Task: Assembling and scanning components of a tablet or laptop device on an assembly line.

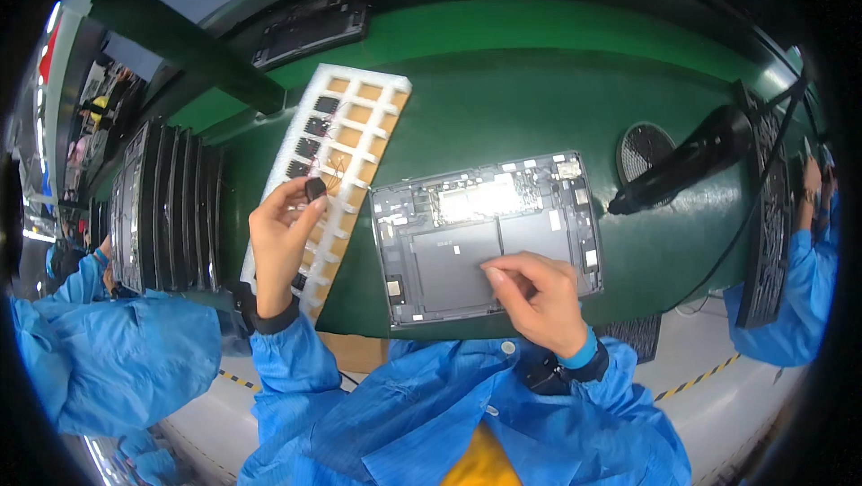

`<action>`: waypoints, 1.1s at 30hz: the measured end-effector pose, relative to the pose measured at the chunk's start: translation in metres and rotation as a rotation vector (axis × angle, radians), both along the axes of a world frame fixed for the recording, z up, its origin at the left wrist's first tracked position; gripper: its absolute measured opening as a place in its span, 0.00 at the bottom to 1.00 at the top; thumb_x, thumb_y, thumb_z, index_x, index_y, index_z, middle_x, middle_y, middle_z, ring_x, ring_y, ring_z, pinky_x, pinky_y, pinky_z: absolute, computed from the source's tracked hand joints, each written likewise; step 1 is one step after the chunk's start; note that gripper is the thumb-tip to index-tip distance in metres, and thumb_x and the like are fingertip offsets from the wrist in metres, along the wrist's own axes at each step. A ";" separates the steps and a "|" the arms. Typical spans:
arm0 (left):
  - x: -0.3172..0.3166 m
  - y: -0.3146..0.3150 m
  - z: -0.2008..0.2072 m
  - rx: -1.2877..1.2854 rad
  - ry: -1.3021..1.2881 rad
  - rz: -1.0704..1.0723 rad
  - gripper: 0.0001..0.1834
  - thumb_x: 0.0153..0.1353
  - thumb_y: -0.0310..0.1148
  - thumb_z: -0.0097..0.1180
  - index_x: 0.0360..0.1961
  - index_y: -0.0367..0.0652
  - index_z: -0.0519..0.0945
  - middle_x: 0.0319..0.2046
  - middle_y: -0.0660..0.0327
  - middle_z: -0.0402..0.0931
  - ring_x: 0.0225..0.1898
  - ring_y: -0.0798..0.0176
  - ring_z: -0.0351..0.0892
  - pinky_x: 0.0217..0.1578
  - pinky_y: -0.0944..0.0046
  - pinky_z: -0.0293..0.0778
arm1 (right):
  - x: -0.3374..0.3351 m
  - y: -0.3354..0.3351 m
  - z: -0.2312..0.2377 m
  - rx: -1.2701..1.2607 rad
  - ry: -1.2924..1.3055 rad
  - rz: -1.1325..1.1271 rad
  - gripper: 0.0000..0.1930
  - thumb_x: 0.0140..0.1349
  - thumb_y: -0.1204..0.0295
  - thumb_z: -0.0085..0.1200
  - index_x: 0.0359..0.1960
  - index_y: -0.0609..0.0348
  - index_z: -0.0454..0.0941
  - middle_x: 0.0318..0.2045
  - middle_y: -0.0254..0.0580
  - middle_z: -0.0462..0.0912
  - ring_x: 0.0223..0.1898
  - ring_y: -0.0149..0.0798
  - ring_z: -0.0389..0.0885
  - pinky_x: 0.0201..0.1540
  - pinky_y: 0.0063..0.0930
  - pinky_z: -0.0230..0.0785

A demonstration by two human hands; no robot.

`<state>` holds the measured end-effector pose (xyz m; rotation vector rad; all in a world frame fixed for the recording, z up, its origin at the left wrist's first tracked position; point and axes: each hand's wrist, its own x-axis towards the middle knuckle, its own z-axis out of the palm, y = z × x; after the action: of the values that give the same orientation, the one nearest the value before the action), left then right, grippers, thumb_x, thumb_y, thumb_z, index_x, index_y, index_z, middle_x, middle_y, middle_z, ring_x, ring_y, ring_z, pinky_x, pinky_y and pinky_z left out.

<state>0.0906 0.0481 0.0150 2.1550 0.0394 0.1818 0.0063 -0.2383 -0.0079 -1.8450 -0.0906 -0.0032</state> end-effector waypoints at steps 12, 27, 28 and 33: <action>-0.041 -0.053 -0.006 -0.973 0.309 -0.288 0.17 0.53 0.18 0.57 0.46 0.30 0.74 0.39 0.53 0.78 0.41 0.65 0.78 0.46 0.68 0.73 | 0.035 0.059 0.021 0.019 -0.189 0.122 0.14 0.52 0.70 0.62 0.39 0.58 0.76 0.27 0.37 0.77 0.21 0.30 0.76 0.23 0.23 0.69; -0.045 -0.056 -0.006 -0.816 0.356 -0.292 0.18 0.53 0.17 0.58 0.46 0.30 0.74 0.38 0.52 0.79 0.40 0.66 0.79 0.42 0.71 0.76 | 0.029 0.049 0.012 0.145 -0.080 0.186 0.15 0.51 0.75 0.62 0.42 0.62 0.76 0.31 0.42 0.80 0.24 0.31 0.80 0.26 0.23 0.71; -0.044 -0.056 -0.006 -0.805 0.335 -0.291 0.17 0.53 0.17 0.58 0.46 0.29 0.74 0.38 0.53 0.79 0.39 0.66 0.79 0.42 0.71 0.76 | 0.030 0.048 0.011 0.154 -0.063 0.190 0.15 0.52 0.75 0.61 0.42 0.63 0.76 0.29 0.43 0.81 0.24 0.32 0.81 0.26 0.23 0.71; -0.047 -0.052 -0.003 -0.801 0.310 -0.251 0.17 0.53 0.17 0.58 0.46 0.29 0.75 0.36 0.54 0.79 0.37 0.67 0.79 0.40 0.71 0.76 | 0.032 0.049 0.007 0.187 0.035 0.135 0.11 0.56 0.78 0.54 0.42 0.65 0.77 0.23 0.45 0.82 0.23 0.33 0.82 0.26 0.23 0.72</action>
<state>0.0432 -0.0041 0.0121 1.3532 0.0153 -0.2773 0.0381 -0.1895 -0.0005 -1.6485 -0.1841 0.1118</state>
